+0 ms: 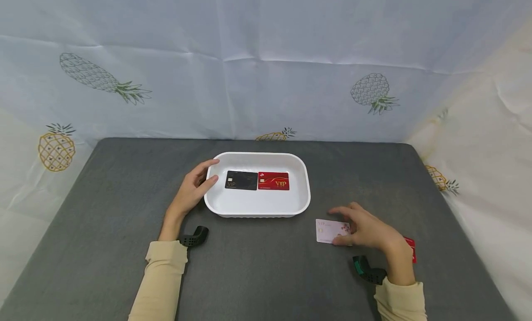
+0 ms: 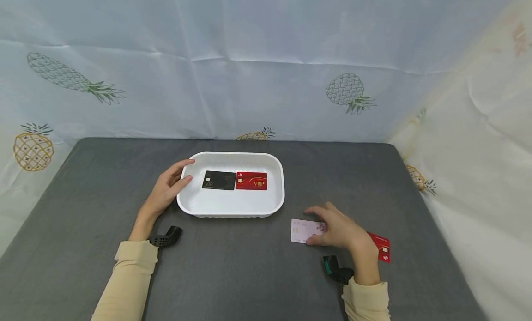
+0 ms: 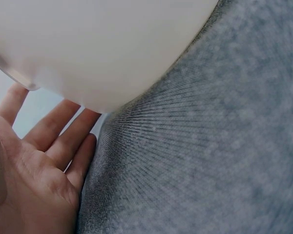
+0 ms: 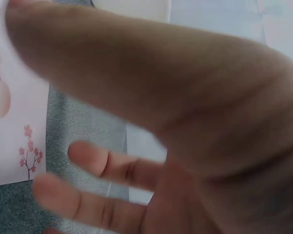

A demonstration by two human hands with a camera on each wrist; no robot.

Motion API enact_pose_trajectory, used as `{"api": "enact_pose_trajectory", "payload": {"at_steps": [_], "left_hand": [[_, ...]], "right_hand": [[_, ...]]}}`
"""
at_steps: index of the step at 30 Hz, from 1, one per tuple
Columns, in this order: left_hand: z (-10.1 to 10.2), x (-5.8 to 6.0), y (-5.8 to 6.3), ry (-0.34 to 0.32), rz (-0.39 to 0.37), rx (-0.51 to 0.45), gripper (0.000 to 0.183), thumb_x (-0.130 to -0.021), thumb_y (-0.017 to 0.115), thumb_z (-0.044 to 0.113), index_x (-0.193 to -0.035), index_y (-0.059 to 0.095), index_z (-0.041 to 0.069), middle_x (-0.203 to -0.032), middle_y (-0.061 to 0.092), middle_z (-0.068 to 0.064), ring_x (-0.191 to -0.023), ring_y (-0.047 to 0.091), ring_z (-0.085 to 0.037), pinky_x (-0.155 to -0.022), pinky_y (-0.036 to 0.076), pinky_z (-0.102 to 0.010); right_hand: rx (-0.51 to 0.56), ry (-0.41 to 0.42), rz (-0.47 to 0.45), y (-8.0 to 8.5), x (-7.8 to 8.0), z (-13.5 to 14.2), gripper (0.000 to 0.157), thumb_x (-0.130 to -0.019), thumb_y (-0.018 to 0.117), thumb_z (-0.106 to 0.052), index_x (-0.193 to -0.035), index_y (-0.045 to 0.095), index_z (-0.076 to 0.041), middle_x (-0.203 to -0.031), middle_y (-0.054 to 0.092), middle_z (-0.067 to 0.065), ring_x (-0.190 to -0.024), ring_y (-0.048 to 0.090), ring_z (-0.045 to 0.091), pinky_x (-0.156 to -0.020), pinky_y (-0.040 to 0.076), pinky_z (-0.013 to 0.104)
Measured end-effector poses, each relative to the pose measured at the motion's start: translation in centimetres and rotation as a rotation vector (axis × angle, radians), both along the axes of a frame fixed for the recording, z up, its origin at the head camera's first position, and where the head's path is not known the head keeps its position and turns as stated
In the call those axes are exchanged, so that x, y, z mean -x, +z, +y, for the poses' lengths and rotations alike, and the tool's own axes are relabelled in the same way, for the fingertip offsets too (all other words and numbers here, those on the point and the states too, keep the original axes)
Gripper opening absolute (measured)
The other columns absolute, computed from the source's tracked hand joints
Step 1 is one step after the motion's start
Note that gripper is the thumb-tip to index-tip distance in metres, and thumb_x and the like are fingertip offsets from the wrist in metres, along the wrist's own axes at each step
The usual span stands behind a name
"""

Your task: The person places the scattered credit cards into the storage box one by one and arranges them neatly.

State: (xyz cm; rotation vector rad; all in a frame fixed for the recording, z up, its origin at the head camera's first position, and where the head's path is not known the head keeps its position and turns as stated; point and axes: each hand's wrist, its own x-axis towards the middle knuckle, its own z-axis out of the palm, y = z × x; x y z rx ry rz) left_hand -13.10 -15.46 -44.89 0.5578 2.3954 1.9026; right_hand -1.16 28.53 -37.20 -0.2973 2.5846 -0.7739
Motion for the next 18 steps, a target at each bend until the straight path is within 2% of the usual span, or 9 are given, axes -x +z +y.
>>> {"api": "enact_pose_trajectory", "payload": {"at_steps": [4, 7, 11, 15, 18], "left_hand": [[-0.02, 0.0, -0.1, 0.005, 0.005, -0.002, 0.046, -0.101, 0.06, 0.008, -0.146, 0.053, 0.005, -0.15, 0.053, -0.023, -0.128, 0.053, -0.008, -0.097, 0.042, -0.011], [-0.01, 0.01, -0.17, 0.005, 0.005, -0.002, 0.046, -0.101, 0.061, 0.008, -0.146, 0.053, 0.005, -0.15, 0.053, -0.023, -0.126, 0.053, -0.001, -0.097, 0.042, -0.011], [-0.02, 0.02, -0.19, 0.004, -0.004, -0.003, 0.046, -0.101, 0.06, 0.009, -0.146, 0.053, 0.006, -0.151, 0.053, -0.022, -0.127, 0.053, -0.004, -0.096, 0.042, -0.011], [-0.01, 0.02, -0.13, -0.001, -0.008, -0.01, 0.046, -0.101, 0.061, 0.009, -0.147, 0.053, 0.006, -0.15, 0.053, -0.022, -0.128, 0.054, -0.011, -0.096, 0.043, -0.011], [-0.04, 0.02, -0.11, -0.002, -0.006, -0.011, 0.046, -0.101, 0.061, 0.008, -0.147, 0.053, 0.006, -0.15, 0.053, -0.023, -0.128, 0.054, -0.011, -0.097, 0.042, -0.011]], "right_hand": [[-0.047, -0.06, -0.058, 0.01, -0.27, -0.25, 0.08, -0.07, 0.094, -0.024, -0.139, 0.057, -0.01, -0.113, 0.05, 0.015, -0.089, 0.05, 0.02, -0.075, 0.045, 0.031], [-0.087, -0.1, -0.091, -0.02, -0.33, -0.37, 0.084, -0.067, 0.096, -0.02, -0.14, 0.054, -0.013, -0.116, 0.048, 0.017, -0.095, 0.052, 0.024, -0.079, 0.047, 0.039], [-0.111, -0.133, -0.106, -0.1, -0.29, -0.48, 0.079, -0.067, 0.095, -0.013, -0.135, 0.054, -0.014, -0.117, 0.047, 0.018, -0.095, 0.053, 0.027, -0.078, 0.049, 0.042], [-0.108, -0.143, -0.104, -0.23, -0.3, -0.51, 0.07, -0.067, 0.094, -0.008, -0.126, 0.057, -0.013, -0.115, 0.048, 0.018, -0.092, 0.052, 0.026, -0.074, 0.047, 0.037], [-0.104, -0.14, -0.1, -0.27, -0.32, -0.51, 0.065, -0.068, 0.094, -0.008, -0.121, 0.058, -0.013, -0.113, 0.049, 0.017, -0.09, 0.052, 0.025, -0.072, 0.045, 0.034]]}}
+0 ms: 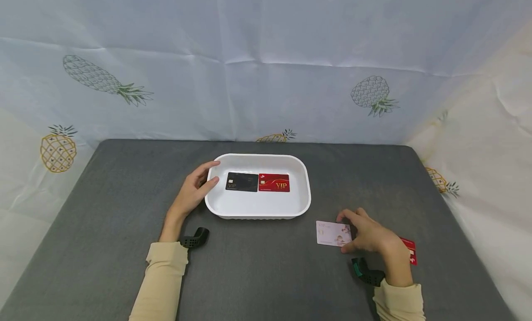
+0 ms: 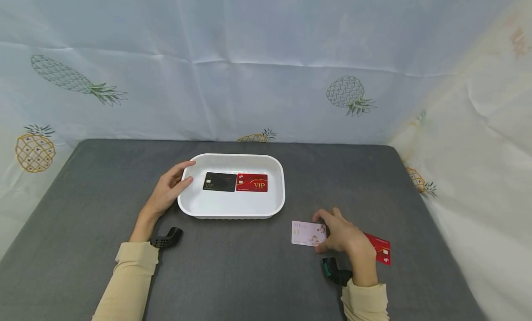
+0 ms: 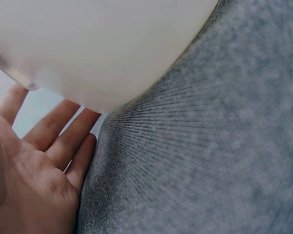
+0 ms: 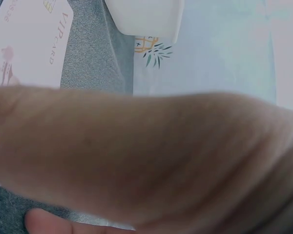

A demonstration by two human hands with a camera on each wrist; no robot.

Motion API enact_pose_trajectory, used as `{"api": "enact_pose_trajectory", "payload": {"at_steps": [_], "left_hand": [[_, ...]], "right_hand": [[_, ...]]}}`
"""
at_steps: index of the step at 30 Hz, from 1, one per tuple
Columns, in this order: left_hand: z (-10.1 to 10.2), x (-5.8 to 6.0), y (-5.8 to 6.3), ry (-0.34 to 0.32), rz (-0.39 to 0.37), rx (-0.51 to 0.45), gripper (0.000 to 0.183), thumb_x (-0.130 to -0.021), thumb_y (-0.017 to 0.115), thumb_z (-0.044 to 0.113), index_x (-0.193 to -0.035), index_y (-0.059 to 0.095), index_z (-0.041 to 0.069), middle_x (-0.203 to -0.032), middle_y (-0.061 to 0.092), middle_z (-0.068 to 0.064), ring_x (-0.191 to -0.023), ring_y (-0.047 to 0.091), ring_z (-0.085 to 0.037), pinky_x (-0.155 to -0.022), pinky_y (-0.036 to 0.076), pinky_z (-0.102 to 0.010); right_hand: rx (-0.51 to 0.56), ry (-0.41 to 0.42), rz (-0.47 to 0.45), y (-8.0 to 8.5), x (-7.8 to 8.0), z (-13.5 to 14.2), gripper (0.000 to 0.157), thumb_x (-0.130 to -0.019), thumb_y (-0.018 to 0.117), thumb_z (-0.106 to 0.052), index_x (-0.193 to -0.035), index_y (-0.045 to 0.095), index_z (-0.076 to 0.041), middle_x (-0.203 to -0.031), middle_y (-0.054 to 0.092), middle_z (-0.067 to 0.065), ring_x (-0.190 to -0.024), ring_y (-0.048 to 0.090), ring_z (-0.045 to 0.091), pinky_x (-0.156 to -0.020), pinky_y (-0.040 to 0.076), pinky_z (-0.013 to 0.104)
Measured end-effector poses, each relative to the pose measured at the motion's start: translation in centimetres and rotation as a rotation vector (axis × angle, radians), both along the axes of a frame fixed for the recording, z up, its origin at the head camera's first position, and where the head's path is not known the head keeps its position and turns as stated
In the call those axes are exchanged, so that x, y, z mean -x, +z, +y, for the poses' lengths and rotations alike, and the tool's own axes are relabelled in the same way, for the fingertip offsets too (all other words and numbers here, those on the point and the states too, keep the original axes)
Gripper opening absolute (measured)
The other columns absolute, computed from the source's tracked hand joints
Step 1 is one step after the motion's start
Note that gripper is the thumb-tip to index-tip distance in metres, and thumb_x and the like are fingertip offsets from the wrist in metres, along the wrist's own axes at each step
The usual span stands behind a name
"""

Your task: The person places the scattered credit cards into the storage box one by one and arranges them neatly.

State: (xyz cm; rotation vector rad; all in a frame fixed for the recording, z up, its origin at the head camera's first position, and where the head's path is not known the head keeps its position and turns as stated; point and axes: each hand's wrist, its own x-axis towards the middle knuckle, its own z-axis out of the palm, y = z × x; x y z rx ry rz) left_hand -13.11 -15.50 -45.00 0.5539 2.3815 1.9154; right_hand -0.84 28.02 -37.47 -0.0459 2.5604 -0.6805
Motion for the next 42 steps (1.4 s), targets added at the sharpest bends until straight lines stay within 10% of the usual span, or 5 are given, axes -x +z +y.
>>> {"api": "enact_pose_trajectory", "payload": {"at_steps": [18, 42], "left_hand": [[-0.06, -0.03, -0.1, 0.012, 0.008, 0.032, 0.046, -0.102, 0.06, 0.011, -0.146, 0.053, 0.005, -0.149, 0.054, -0.023, -0.128, 0.055, -0.019, -0.095, 0.042, -0.012], [-0.06, -0.02, -0.12, 0.0, 0.01, 0.008, 0.047, -0.101, 0.06, 0.01, -0.146, 0.052, 0.001, -0.148, 0.054, -0.023, -0.126, 0.056, -0.015, -0.096, 0.043, -0.011]], "right_hand": [[0.14, 0.084, -0.009, -0.38, 0.17, 0.21, 0.054, -0.072, 0.089, -0.002, -0.107, 0.049, -0.011, -0.094, 0.057, 0.006, -0.08, 0.051, 0.018, -0.066, 0.041, 0.027], [0.167, 0.189, 0.086, -0.52, 0.18, 0.88, 0.064, -0.077, 0.088, -0.022, -0.134, 0.065, -0.005, -0.097, 0.057, 0.003, -0.08, 0.047, 0.007, -0.067, 0.042, 0.022]]}}
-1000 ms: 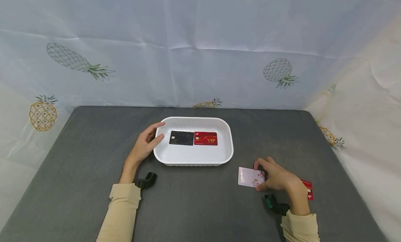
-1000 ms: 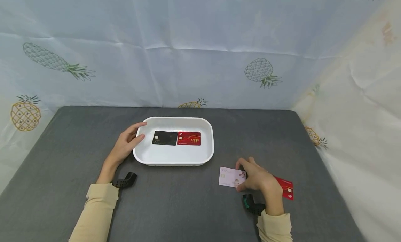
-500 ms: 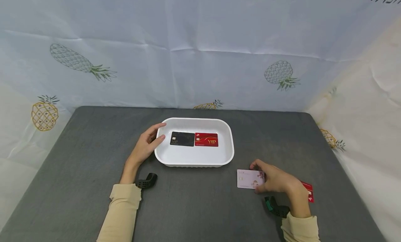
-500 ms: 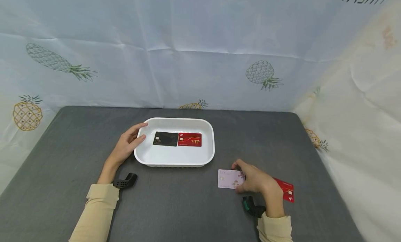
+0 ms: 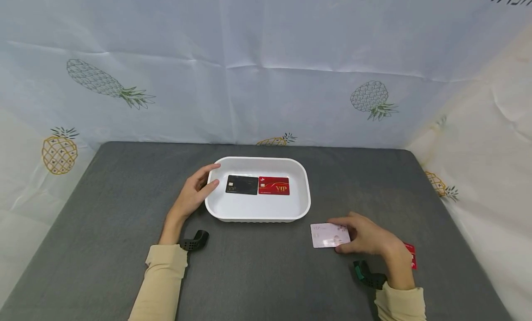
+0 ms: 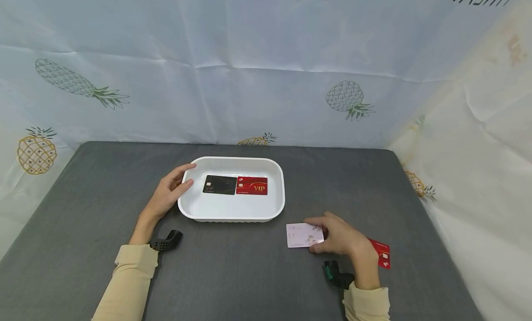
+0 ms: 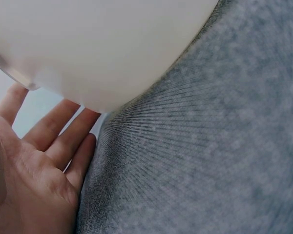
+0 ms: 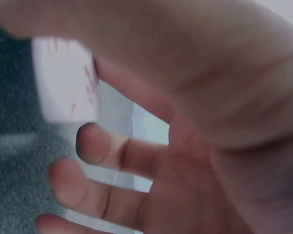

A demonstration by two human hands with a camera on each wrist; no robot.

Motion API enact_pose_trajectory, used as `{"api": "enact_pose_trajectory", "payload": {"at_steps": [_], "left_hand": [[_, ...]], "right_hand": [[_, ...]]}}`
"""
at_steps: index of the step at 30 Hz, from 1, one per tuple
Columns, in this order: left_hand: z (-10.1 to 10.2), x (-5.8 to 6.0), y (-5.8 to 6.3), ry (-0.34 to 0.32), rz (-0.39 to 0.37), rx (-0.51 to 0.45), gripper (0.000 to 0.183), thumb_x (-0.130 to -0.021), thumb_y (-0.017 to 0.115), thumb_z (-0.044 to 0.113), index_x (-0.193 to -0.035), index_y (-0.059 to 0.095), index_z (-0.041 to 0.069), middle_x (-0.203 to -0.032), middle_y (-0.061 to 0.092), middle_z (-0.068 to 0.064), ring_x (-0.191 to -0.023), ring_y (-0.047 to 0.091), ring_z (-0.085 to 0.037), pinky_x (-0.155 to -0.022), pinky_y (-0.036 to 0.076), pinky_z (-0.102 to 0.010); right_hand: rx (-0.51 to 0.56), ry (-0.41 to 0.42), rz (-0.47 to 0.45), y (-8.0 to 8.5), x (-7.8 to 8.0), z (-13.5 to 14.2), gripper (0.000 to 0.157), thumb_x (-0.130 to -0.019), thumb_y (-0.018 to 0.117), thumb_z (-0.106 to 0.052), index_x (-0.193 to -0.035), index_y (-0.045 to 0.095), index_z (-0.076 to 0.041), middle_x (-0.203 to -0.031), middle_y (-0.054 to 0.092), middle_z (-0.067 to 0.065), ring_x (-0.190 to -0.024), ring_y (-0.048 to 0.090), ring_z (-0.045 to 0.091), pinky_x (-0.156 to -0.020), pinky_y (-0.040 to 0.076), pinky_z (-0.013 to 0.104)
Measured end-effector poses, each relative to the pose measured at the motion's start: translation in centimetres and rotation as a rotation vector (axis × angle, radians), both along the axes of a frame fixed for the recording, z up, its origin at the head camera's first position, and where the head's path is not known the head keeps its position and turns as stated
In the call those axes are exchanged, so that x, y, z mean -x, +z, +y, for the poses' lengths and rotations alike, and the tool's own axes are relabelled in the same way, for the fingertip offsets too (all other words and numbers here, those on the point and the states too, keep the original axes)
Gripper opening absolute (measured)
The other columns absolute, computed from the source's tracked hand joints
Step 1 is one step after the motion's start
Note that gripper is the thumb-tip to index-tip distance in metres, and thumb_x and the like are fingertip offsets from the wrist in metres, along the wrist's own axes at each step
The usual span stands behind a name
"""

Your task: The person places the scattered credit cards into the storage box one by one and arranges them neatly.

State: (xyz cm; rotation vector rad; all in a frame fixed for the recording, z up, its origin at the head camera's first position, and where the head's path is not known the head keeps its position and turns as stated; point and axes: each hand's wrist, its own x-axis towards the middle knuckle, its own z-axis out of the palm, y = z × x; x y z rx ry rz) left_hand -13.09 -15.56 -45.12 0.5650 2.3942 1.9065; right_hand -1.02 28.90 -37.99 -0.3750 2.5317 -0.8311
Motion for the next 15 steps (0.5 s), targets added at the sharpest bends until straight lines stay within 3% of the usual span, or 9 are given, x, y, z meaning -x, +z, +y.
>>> {"api": "enact_pose_trajectory", "payload": {"at_steps": [5, 11, 15], "left_hand": [[0.0, 0.0, 0.1, 0.002, -0.004, 0.001, 0.047, -0.101, 0.061, 0.01, -0.146, 0.052, 0.001, -0.148, 0.054, -0.023, -0.126, 0.056, -0.017, -0.095, 0.043, -0.011], [0.1, 0.0, 0.1, 0.007, 0.002, 0.006, 0.046, -0.101, 0.06, 0.01, -0.146, 0.053, 0.003, -0.148, 0.055, -0.023, -0.125, 0.056, -0.013, -0.096, 0.042, -0.011], [0.1, 0.0, 0.1, 0.01, 0.003, 0.006, 0.046, -0.101, 0.06, 0.01, -0.146, 0.053, 0.003, -0.148, 0.055, -0.023, -0.125, 0.056, -0.014, -0.097, 0.042, -0.011]], "right_hand": [[-0.015, 0.017, 0.059, 0.4, -0.1, 0.2, 0.065, -0.078, 0.088, -0.028, -0.136, 0.066, -0.007, -0.088, 0.053, -0.002, -0.076, 0.042, 0.001, -0.065, 0.037, 0.021], [0.031, -0.023, 0.072, 1.1, -0.3, 0.7, 0.064, -0.081, 0.086, -0.03, -0.139, 0.064, -0.009, -0.079, 0.041, -0.003, -0.07, 0.037, 0.002, -0.061, 0.034, 0.022], [0.05, -0.018, 0.163, 1.6, -0.6, 1.1, 0.06, -0.082, 0.086, -0.029, -0.137, 0.066, -0.014, -0.077, 0.039, -0.004, -0.069, 0.036, 0.001, -0.061, 0.034, 0.022]]}}
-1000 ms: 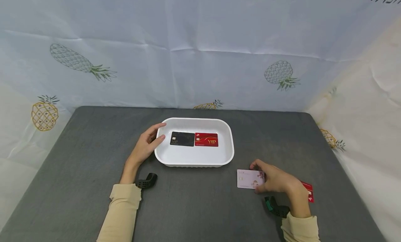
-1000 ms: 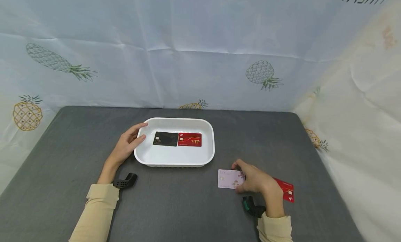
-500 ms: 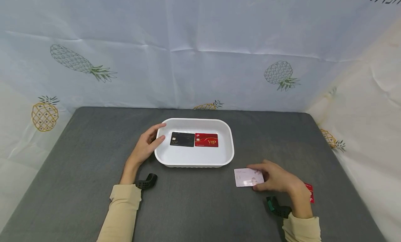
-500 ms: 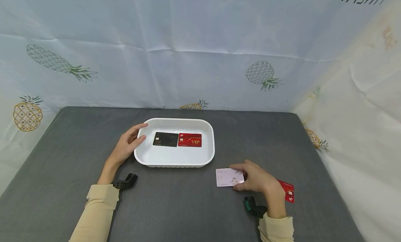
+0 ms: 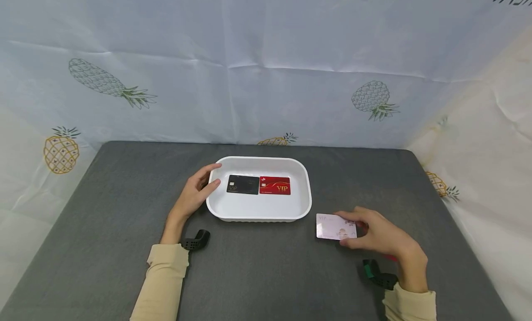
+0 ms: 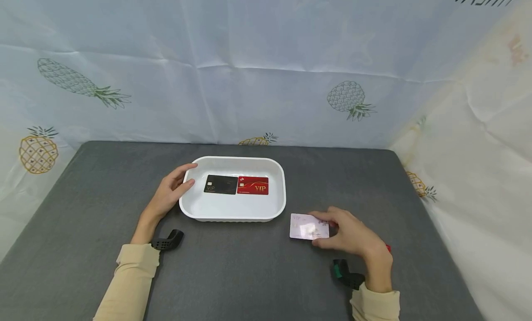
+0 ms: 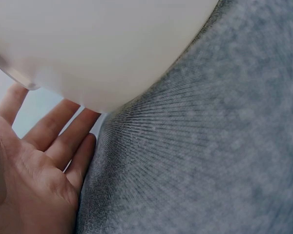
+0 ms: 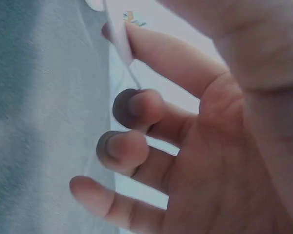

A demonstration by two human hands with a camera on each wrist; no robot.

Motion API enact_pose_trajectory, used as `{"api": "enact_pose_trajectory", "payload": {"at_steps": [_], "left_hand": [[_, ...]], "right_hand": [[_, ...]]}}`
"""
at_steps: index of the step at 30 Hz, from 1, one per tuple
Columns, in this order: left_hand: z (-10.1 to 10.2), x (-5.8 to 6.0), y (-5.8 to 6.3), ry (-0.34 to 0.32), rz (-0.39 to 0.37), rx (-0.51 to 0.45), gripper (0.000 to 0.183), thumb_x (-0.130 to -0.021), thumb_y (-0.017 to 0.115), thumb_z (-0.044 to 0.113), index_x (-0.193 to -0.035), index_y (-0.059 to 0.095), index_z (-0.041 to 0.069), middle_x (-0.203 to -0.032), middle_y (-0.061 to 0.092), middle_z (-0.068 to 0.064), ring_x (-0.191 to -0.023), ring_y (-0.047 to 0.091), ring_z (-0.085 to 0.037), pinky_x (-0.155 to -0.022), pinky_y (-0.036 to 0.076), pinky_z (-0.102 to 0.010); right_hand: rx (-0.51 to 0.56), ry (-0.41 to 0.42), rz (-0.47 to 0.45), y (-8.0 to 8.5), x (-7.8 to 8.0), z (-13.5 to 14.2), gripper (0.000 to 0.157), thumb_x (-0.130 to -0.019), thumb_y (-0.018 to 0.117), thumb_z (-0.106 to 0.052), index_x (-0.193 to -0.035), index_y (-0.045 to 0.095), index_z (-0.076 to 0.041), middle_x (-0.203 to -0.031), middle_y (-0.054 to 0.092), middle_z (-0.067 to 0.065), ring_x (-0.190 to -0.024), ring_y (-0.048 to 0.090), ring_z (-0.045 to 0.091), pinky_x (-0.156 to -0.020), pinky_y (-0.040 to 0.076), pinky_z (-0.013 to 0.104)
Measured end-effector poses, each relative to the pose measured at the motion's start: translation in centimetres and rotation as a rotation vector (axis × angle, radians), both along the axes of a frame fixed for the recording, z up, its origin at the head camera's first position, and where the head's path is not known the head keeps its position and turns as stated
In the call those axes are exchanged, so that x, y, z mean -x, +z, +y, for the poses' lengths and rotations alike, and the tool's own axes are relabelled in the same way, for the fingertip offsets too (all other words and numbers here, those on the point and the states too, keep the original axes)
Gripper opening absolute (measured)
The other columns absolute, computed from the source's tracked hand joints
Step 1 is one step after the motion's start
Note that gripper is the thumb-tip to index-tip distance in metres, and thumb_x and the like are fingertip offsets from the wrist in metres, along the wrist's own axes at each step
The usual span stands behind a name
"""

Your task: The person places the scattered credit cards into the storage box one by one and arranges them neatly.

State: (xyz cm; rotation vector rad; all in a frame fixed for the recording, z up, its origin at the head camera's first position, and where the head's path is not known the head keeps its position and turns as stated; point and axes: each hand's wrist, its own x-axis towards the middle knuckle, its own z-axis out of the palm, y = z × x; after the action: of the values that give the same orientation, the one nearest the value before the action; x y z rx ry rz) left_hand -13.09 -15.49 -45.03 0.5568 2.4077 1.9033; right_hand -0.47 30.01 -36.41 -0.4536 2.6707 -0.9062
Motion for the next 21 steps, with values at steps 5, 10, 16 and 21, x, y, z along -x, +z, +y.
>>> {"api": "enact_pose_trajectory", "payload": {"at_steps": [5, 10, 16, 21], "left_hand": [[0.0, 0.0, 0.0, 0.005, 0.003, 0.009, 0.046, -0.101, 0.061, 0.011, -0.146, 0.054, 0.004, -0.147, 0.056, -0.022, -0.125, 0.056, -0.018, -0.096, 0.042, -0.011], [0.0, 0.0, 0.1, 0.004, 0.008, 0.008, 0.045, -0.101, 0.061, 0.012, -0.146, 0.054, 0.005, -0.147, 0.056, -0.022, -0.123, 0.056, -0.013, -0.096, 0.042, -0.012], [-0.1, 0.0, 0.0, -0.001, 0.005, 0.012, 0.045, -0.102, 0.061, 0.012, -0.146, 0.054, 0.007, -0.15, 0.054, -0.021, -0.131, 0.055, -0.022, -0.099, 0.04, -0.012], [-0.1, 0.0, 0.0, -0.011, -0.008, -0.003, 0.047, -0.101, 0.061, 0.011, -0.147, 0.053, 0.007, -0.152, 0.052, -0.02, -0.138, 0.051, -0.036, -0.1, 0.04, -0.01]], "right_hand": [[-0.004, 0.021, 0.118, 0.7, -0.1, 0.4, 0.061, -0.082, 0.087, -0.028, -0.138, 0.066, -0.016, -0.078, 0.036, -0.005, -0.069, 0.035, 0.002, -0.061, 0.033, 0.021], [-0.007, 0.038, 0.201, 1.4, 0.4, 0.2, 0.062, -0.081, 0.088, -0.027, -0.137, 0.067, -0.015, -0.079, 0.037, -0.005, -0.069, 0.036, 0.005, -0.061, 0.033, 0.021], [-0.034, 0.015, 0.227, 1.9, 1.3, -0.5, 0.063, -0.082, 0.087, -0.03, -0.14, 0.064, -0.019, -0.081, 0.043, -0.003, -0.07, 0.038, 0.006, -0.062, 0.035, 0.022], [-0.026, 0.041, 0.28, 2.0, 2.3, -1.5, 0.063, -0.081, 0.088, -0.028, -0.139, 0.065, -0.018, -0.083, 0.048, -0.004, -0.071, 0.042, 0.012, -0.062, 0.038, 0.022]]}}
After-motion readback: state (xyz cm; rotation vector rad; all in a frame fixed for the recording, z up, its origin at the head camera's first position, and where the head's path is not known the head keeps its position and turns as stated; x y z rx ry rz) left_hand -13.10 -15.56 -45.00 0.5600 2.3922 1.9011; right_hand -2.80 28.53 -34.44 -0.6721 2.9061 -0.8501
